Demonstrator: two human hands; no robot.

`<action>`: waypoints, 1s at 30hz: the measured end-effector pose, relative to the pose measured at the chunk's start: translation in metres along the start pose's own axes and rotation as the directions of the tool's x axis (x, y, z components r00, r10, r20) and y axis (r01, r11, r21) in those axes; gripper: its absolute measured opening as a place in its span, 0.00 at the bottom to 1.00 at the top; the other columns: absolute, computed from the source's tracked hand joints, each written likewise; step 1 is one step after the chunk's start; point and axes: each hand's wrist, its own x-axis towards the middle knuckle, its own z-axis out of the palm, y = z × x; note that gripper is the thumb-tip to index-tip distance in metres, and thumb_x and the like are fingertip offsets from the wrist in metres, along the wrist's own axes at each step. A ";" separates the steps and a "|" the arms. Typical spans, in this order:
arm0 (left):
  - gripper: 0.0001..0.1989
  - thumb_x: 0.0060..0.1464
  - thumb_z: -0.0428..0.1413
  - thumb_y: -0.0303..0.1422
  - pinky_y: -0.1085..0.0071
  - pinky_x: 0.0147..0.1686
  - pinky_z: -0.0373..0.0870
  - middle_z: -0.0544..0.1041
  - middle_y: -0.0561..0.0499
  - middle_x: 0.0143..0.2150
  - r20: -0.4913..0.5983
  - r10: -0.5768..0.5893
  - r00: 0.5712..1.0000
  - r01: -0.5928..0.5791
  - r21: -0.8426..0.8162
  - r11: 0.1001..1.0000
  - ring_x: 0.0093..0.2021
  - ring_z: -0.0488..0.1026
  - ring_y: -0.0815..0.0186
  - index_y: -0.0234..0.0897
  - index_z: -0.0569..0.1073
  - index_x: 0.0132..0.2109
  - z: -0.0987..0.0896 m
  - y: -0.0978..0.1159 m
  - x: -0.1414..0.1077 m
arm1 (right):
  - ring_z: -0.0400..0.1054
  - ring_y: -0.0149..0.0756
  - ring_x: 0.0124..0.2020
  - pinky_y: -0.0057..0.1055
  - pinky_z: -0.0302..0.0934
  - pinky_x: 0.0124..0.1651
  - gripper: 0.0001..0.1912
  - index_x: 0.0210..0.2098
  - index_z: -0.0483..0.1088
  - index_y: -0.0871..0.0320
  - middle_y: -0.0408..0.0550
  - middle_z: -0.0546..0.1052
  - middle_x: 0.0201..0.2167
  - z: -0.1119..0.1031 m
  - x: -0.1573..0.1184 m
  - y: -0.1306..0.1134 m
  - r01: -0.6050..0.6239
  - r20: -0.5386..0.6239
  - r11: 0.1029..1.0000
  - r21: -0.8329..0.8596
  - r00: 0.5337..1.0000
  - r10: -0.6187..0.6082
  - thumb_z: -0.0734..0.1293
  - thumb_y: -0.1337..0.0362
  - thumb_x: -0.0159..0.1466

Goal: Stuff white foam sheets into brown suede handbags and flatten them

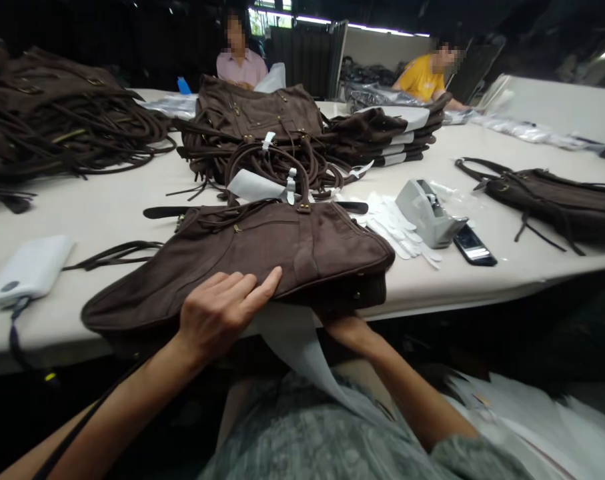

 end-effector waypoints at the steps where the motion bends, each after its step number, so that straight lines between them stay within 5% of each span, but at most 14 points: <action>1: 0.23 0.60 0.52 0.20 0.67 0.32 0.60 0.69 0.55 0.26 0.006 -0.003 1.000 0.003 0.000 1.000 0.27 0.64 0.66 0.34 0.66 0.61 0.001 0.002 0.001 | 0.69 0.48 0.53 0.44 0.63 0.57 0.13 0.44 0.75 0.58 0.53 0.77 0.47 0.000 -0.011 0.001 -0.004 -0.026 0.999 0.032 1.000 0.005 0.66 0.55 0.68; 5: 0.24 0.60 0.51 0.20 0.67 0.33 0.59 0.67 0.55 0.25 0.039 -0.013 0.999 0.013 -0.008 1.000 0.28 0.64 0.65 0.34 0.66 0.62 0.001 0.011 0.005 | 0.71 0.49 0.50 0.41 0.63 0.55 0.27 0.53 0.71 0.60 0.56 0.77 0.48 0.006 -0.059 0.006 -0.018 -0.044 0.934 0.356 0.998 0.036 0.69 0.48 0.62; 7: 0.24 0.60 0.51 0.20 0.66 0.33 0.59 0.68 0.54 0.26 0.041 -0.013 0.999 0.014 -0.005 1.000 0.28 0.65 0.65 0.34 0.66 0.62 0.002 0.015 0.010 | 0.71 0.46 0.46 0.37 0.64 0.51 0.31 0.53 0.71 0.59 0.53 0.77 0.45 0.010 -0.077 0.007 -0.090 0.163 0.874 0.477 0.987 0.012 0.74 0.48 0.56; 9: 0.23 0.60 0.51 0.20 0.66 0.32 0.59 0.68 0.54 0.26 0.042 -0.007 0.999 0.006 0.006 1.000 0.29 0.65 0.65 0.34 0.66 0.62 0.003 0.020 0.016 | 0.69 0.39 0.35 0.32 0.63 0.41 0.24 0.40 0.76 0.59 0.47 0.76 0.33 0.010 -0.087 0.004 -0.211 0.422 0.853 0.477 0.906 -0.012 0.75 0.47 0.54; 12: 0.22 0.60 0.49 0.20 0.66 0.31 0.59 0.68 0.53 0.27 0.062 0.017 0.998 -0.018 0.023 1.000 0.28 0.65 0.65 0.32 0.67 0.60 0.006 0.034 0.021 | 0.63 0.31 0.26 0.28 0.59 0.34 0.24 0.28 0.75 0.61 0.44 0.71 0.24 -0.001 -0.090 -0.011 -0.394 0.585 0.741 0.544 0.811 0.002 0.73 0.44 0.55; 16: 0.20 0.60 0.49 0.20 0.66 0.30 0.60 0.68 0.53 0.28 0.081 0.120 0.990 -0.123 0.035 0.992 0.27 0.65 0.66 0.27 0.67 0.59 0.015 0.054 0.014 | 0.67 0.32 0.27 0.27 0.62 0.35 0.26 0.34 0.77 0.63 0.47 0.73 0.26 -0.024 -0.086 -0.033 -0.480 0.544 0.515 0.710 0.838 0.032 0.76 0.44 0.52; 23: 0.23 0.59 0.51 0.19 0.66 0.34 0.64 0.70 0.50 0.32 0.112 0.141 0.984 -0.137 -0.045 0.990 0.31 0.68 0.65 0.24 0.65 0.61 0.019 0.050 -0.003 | 0.69 0.32 0.27 0.26 0.62 0.32 0.23 0.39 0.76 0.63 0.49 0.76 0.29 -0.046 -0.088 -0.033 -0.375 0.360 0.507 0.776 0.923 0.132 0.77 0.50 0.53; 27: 0.22 0.58 0.52 0.21 0.66 0.34 0.64 0.72 0.48 0.34 0.161 0.149 0.976 -0.135 -0.092 0.987 0.33 0.68 0.63 0.25 0.66 0.60 0.018 0.050 -0.002 | 0.67 0.32 0.27 0.25 0.60 0.29 0.25 0.47 0.72 0.58 0.47 0.76 0.30 -0.042 -0.094 -0.033 -0.223 0.127 0.686 0.692 0.974 0.188 0.76 0.52 0.56; 30: 0.22 0.59 0.53 0.23 0.65 0.37 0.65 0.73 0.46 0.37 0.180 0.143 0.973 -0.120 -0.131 0.984 0.37 0.69 0.62 0.24 0.66 0.60 0.018 0.054 -0.003 | 0.60 0.29 0.21 0.24 0.53 0.23 0.30 0.53 0.65 0.55 0.40 0.71 0.23 -0.033 -0.099 -0.034 -0.211 0.101 0.788 0.579 0.977 0.188 0.75 0.51 0.57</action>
